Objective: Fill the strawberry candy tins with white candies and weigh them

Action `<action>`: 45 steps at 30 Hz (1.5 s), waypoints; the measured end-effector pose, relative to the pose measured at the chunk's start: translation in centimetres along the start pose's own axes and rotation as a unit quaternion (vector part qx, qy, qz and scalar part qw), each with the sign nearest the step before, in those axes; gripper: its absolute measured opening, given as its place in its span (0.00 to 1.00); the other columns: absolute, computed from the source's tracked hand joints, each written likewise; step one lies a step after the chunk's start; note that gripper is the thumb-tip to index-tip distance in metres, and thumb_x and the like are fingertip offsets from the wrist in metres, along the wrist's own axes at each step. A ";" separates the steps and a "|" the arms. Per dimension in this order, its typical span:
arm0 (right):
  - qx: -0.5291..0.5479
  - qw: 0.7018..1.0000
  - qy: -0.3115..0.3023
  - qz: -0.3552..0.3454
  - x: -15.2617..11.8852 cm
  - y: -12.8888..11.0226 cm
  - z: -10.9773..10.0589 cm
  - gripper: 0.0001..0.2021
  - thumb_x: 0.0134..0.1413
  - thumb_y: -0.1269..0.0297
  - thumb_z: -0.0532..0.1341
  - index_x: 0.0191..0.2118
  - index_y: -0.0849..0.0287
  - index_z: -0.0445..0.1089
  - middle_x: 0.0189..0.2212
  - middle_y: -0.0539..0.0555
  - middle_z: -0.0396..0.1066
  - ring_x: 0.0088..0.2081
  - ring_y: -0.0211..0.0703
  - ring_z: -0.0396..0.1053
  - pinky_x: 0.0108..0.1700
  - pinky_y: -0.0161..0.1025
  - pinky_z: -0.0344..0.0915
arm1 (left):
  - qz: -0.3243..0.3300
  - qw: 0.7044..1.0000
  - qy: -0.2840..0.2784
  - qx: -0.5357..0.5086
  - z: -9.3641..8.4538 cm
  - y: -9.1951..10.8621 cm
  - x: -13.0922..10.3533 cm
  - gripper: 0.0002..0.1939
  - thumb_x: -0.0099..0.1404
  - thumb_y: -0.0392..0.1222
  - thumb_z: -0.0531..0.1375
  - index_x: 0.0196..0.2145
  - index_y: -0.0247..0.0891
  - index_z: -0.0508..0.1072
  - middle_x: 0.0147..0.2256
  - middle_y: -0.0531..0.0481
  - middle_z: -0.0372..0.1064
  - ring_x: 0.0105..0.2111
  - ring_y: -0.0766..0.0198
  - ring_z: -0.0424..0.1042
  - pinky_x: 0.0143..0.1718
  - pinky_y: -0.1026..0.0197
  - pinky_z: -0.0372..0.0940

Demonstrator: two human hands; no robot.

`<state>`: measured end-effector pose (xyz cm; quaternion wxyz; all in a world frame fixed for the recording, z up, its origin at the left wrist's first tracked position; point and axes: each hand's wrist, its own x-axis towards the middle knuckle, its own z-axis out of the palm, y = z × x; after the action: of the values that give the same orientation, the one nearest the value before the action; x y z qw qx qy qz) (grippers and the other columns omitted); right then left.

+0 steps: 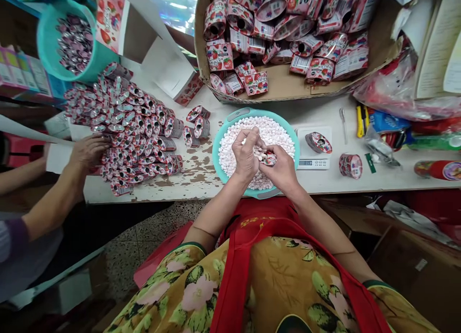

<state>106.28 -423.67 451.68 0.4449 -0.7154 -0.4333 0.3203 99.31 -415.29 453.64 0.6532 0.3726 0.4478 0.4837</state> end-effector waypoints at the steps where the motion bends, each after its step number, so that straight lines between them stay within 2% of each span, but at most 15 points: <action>1: -0.007 1.000 0.000 0.003 0.0 -0.1 0.0 0.14 0.45 0.67 0.65 0.42 0.53 0.71 0.43 0.53 0.76 0.46 0.52 0.73 0.50 0.49 0.69 | -0.008 1.000 0.007 0.004 0.1 0.0 0.1 0.22 0.65 0.54 0.64 0.24 0.39 0.62 0.20 0.58 0.58 0.21 0.71 0.64 0.28 0.64 0.62; 5: -0.027 0.999 0.005 0.019 0.1 -0.4 0.1 0.13 0.46 0.65 0.66 0.41 0.53 0.70 0.42 0.54 0.76 0.45 0.53 0.73 0.48 0.49 0.69 | -0.026 1.000 0.006 0.001 0.3 -0.1 0.3 0.23 0.65 0.55 0.65 0.24 0.39 0.61 0.20 0.59 0.58 0.20 0.71 0.63 0.26 0.65 0.60; 15: -0.050 0.998 0.021 0.036 0.3 -0.7 -0.6 0.14 0.46 0.63 0.67 0.41 0.54 0.69 0.41 0.55 0.76 0.44 0.55 0.73 0.46 0.49 0.69 | -0.010 0.999 -0.016 0.026 1.0 -0.1 0.3 0.23 0.62 0.56 0.67 0.25 0.39 0.63 0.20 0.59 0.61 0.21 0.72 0.67 0.26 0.67 0.62; 19: -0.042 0.998 0.029 0.028 0.2 -0.8 -0.8 0.15 0.45 0.64 0.67 0.41 0.54 0.68 0.41 0.54 0.76 0.44 0.54 0.73 0.46 0.49 0.69 | 0.007 0.999 -0.019 0.035 1.3 0.2 0.0 0.21 0.63 0.55 0.67 0.26 0.39 0.63 0.21 0.59 0.62 0.21 0.72 0.68 0.27 0.67 0.63; 24: -0.024 0.999 0.035 0.019 0.0 -0.9 -1.2 0.14 0.46 0.62 0.67 0.41 0.53 0.69 0.41 0.53 0.76 0.43 0.52 0.73 0.47 0.48 0.70 | -0.012 0.999 -0.025 0.033 1.6 0.7 -0.5 0.20 0.66 0.57 0.64 0.28 0.39 0.64 0.21 0.58 0.62 0.21 0.71 0.69 0.27 0.67 0.64; 30: 0.008 0.999 0.046 0.004 -0.4 -0.9 -1.6 0.15 0.47 0.61 0.68 0.42 0.53 0.69 0.42 0.53 0.77 0.44 0.52 0.74 0.48 0.48 0.70 | -0.027 0.998 -0.054 0.012 1.9 1.2 -1.1 0.18 0.67 0.56 0.63 0.32 0.40 0.66 0.25 0.56 0.65 0.24 0.70 0.72 0.29 0.65 0.67; 34: 0.044 0.997 0.060 0.002 -0.5 -0.7 -1.5 0.14 0.47 0.60 0.68 0.40 0.54 0.68 0.41 0.52 0.76 0.42 0.49 0.74 0.47 0.46 0.70 | -0.032 0.994 -0.105 0.019 1.9 2.1 -1.9 0.17 0.67 0.56 0.63 0.34 0.40 0.68 0.26 0.55 0.66 0.26 0.68 0.73 0.30 0.65 0.69; 36: 0.078 0.995 0.064 -0.009 -0.6 -0.6 -1.2 0.15 0.47 0.59 0.68 0.41 0.54 0.68 0.41 0.52 0.76 0.42 0.48 0.73 0.47 0.44 0.70 | -0.018 0.991 -0.127 0.031 1.8 2.7 -2.3 0.17 0.67 0.57 0.62 0.33 0.40 0.69 0.25 0.54 0.66 0.28 0.66 0.74 0.32 0.64 0.70; 39: 0.140 0.987 0.067 -0.030 -0.6 -0.5 -0.8 0.17 0.48 0.58 0.69 0.43 0.53 0.69 0.43 0.52 0.76 0.45 0.47 0.74 0.49 0.43 0.70 | 0.044 0.991 -0.114 0.060 1.7 3.2 -2.7 0.18 0.67 0.58 0.61 0.33 0.41 0.69 0.25 0.53 0.65 0.31 0.64 0.75 0.36 0.61 0.71; 42: 0.176 0.981 0.069 -0.044 -0.5 -0.3 -0.6 0.17 0.49 0.57 0.69 0.45 0.53 0.70 0.45 0.52 0.76 0.46 0.47 0.74 0.51 0.44 0.70 | 0.122 0.983 -0.103 0.093 1.6 2.8 -3.0 0.17 0.66 0.58 0.62 0.33 0.41 0.70 0.29 0.51 0.68 0.34 0.63 0.75 0.40 0.59 0.71; 45: 0.185 0.978 0.082 -0.050 -0.2 0.0 -0.5 0.16 0.50 0.58 0.69 0.45 0.53 0.70 0.44 0.52 0.76 0.46 0.47 0.74 0.50 0.44 0.70 | 0.154 0.976 -0.115 0.107 1.7 2.1 -3.4 0.15 0.66 0.56 0.63 0.36 0.42 0.71 0.32 0.51 0.70 0.35 0.63 0.75 0.40 0.59 0.72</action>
<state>106.61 -424.04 451.94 0.6189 -0.6219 -0.3635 0.3132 99.81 -418.08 456.88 0.5745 0.5580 0.3562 0.4814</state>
